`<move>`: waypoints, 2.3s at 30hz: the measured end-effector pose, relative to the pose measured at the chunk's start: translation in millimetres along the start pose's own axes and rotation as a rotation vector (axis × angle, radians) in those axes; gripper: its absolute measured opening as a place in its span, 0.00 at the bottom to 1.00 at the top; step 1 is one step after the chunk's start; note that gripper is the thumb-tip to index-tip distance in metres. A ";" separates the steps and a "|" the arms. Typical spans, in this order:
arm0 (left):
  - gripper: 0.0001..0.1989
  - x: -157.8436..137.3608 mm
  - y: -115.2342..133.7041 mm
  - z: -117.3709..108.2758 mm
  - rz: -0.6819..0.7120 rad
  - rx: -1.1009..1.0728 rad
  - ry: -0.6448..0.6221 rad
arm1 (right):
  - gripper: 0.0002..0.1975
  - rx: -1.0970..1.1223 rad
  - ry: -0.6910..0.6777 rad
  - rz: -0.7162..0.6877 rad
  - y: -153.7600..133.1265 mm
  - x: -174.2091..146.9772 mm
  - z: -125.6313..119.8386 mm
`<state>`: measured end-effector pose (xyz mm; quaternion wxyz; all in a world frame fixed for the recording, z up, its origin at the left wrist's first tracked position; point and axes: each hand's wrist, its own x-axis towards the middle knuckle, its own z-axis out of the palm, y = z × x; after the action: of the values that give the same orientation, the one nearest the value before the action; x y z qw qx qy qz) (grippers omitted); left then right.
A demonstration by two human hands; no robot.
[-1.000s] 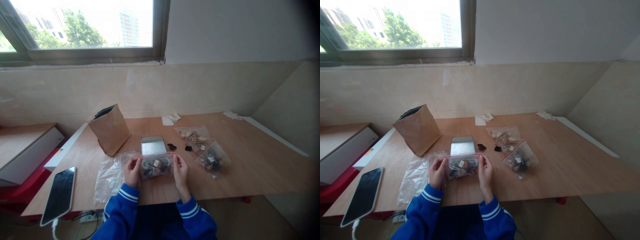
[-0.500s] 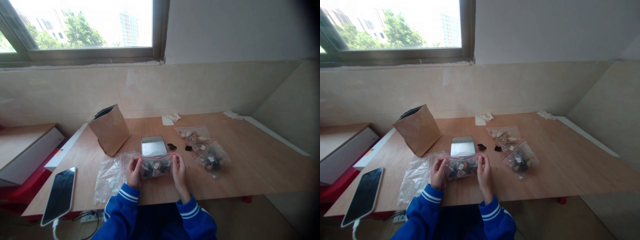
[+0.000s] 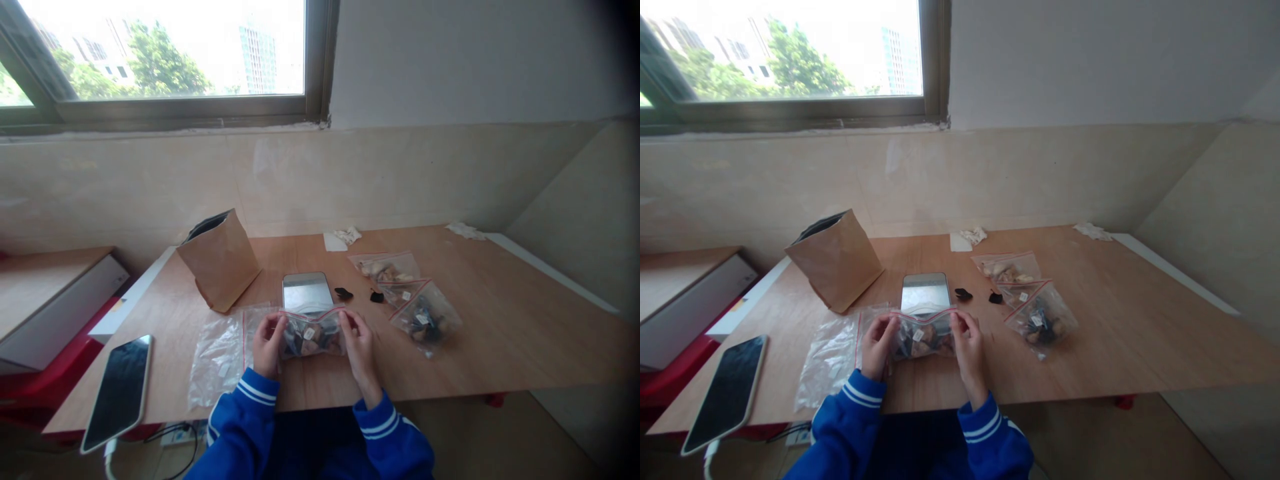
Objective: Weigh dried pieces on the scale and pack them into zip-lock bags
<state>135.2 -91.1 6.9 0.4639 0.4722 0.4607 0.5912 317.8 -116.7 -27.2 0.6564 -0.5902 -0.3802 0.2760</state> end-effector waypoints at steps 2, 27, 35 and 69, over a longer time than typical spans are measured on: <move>0.14 0.1 0.9 0.5 -0.015 0.004 -0.001 | 0.21 0.003 0.002 0.002 -2.5 -0.9 -0.1; 0.15 -0.4 -3.7 -2.6 -0.045 -0.080 -0.078 | 0.17 0.208 -0.081 0.071 -15.0 -1.6 -1.7; 0.13 0.7 -1.6 -2.5 -0.047 -0.019 -0.054 | 0.17 0.175 -0.150 0.071 -15.9 -1.4 -1.3; 0.10 -1.9 -4.7 -7.6 0.172 0.250 -0.090 | 0.15 0.203 -0.165 0.072 -8.4 -1.2 -2.1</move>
<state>128.5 -93.2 1.0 0.3693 0.5900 0.4672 0.5452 318.1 -120.1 -19.2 0.6690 -0.5093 -0.3814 0.3841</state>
